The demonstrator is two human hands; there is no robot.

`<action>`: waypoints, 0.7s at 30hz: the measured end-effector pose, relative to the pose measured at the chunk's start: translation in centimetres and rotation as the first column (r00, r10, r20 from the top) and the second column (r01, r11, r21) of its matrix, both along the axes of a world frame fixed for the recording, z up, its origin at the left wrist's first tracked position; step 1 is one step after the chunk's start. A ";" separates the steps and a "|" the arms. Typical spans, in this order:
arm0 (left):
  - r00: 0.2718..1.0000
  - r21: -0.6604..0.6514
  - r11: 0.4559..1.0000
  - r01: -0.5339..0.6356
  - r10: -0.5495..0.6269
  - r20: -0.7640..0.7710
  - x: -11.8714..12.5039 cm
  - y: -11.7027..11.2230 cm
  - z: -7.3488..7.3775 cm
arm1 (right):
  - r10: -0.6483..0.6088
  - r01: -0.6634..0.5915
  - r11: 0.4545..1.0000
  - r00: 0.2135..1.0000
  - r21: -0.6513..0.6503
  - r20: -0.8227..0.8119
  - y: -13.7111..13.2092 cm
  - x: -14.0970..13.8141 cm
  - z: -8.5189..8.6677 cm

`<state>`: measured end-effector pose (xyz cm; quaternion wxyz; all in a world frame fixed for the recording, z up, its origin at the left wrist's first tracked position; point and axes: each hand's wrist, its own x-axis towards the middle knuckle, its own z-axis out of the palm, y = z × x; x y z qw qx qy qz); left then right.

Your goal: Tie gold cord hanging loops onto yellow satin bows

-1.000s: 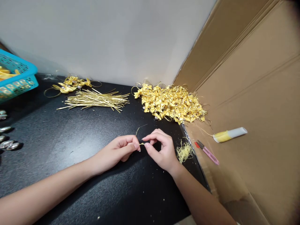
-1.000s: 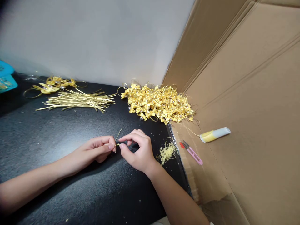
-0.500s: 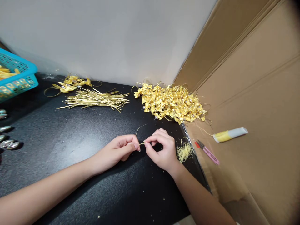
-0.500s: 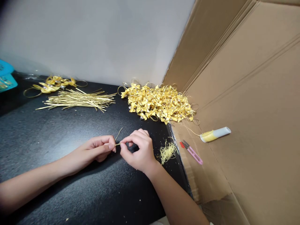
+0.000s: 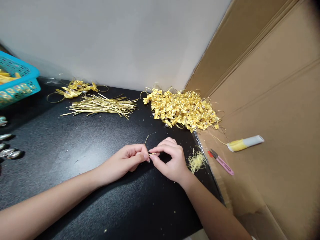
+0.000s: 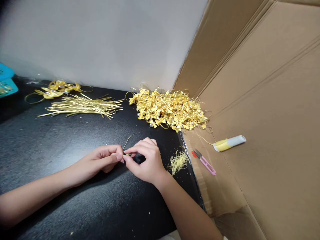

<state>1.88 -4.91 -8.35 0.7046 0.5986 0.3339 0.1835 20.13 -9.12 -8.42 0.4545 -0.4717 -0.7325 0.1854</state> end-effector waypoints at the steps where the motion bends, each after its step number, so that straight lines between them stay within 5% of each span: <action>1: 1.000 0.003 1.000 0.000 0.000 -0.011 0.0 0.0 0.0 | -0.004 0.004 1.000 1.000 0.003 0.005 0.0 0.0 0.0; 21: 0.998 0.044 0.998 0.041 -0.039 -0.056 0.0 0.0 -0.1 | -0.079 0.070 0.992 0.993 0.107 0.083 -0.1 0.1 0.1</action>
